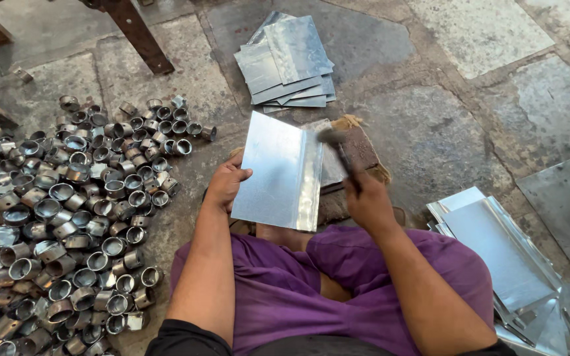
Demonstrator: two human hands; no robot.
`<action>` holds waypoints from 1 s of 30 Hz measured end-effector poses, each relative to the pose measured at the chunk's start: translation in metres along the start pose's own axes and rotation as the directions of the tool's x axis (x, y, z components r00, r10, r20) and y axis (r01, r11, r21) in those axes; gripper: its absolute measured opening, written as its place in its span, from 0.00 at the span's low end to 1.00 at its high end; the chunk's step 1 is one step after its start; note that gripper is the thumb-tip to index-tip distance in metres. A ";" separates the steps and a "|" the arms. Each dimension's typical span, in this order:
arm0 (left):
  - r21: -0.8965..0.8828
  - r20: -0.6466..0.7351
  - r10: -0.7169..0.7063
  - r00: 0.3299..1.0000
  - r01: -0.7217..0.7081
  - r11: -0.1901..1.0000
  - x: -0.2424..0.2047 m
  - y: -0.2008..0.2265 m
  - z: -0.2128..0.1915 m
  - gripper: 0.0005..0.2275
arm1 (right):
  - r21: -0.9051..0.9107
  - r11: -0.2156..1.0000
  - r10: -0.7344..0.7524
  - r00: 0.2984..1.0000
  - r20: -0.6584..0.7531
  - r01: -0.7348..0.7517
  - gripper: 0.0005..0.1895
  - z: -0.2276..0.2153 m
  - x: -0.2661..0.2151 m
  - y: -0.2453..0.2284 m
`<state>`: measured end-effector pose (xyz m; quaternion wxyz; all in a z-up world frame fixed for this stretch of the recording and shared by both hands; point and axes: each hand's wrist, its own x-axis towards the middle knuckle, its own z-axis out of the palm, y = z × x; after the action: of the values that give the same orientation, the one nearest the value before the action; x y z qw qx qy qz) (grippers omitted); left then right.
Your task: The person sits on the floor and repeatedly strikes a rectangular metal sheet with a hammer to flatten it. They hold the sheet with one hand while hammering with the other, occasionally repositioning the sheet on a small wooden block.
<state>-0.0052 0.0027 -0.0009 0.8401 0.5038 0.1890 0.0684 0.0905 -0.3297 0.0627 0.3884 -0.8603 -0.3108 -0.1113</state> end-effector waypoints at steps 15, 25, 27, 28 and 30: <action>-0.015 -0.029 -0.045 0.999 0.044 0.999 -0.002 0.003 0.003 0.21 | 0.065 0.998 -0.011 1.000 0.000 0.011 0.19 -0.004 0.006 0.002; -0.050 0.003 -0.038 0.999 0.038 0.998 -0.003 0.004 0.003 0.22 | 0.277 0.938 -0.090 0.916 -0.391 0.211 0.23 -0.046 0.021 -0.022; -0.053 -0.005 -0.055 0.998 0.055 0.997 -0.002 0.005 0.002 0.21 | 0.238 0.950 -0.101 0.923 -0.372 0.200 0.24 -0.029 0.014 -0.012; -0.055 -0.008 -0.066 0.998 0.065 0.996 -0.002 0.005 0.002 0.20 | 0.218 0.957 -0.105 0.926 -0.362 0.193 0.24 -0.017 0.011 -0.004; -0.044 -0.016 -0.056 0.998 0.055 0.998 -0.003 0.002 0.002 0.20 | 0.093 0.995 -0.019 0.999 -0.048 0.024 0.21 0.001 0.012 0.013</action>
<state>-0.0071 0.0011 0.0026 0.8507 0.4795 0.2087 0.0536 0.1079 -0.3299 0.0596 0.4344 -0.8348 -0.3157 -0.1211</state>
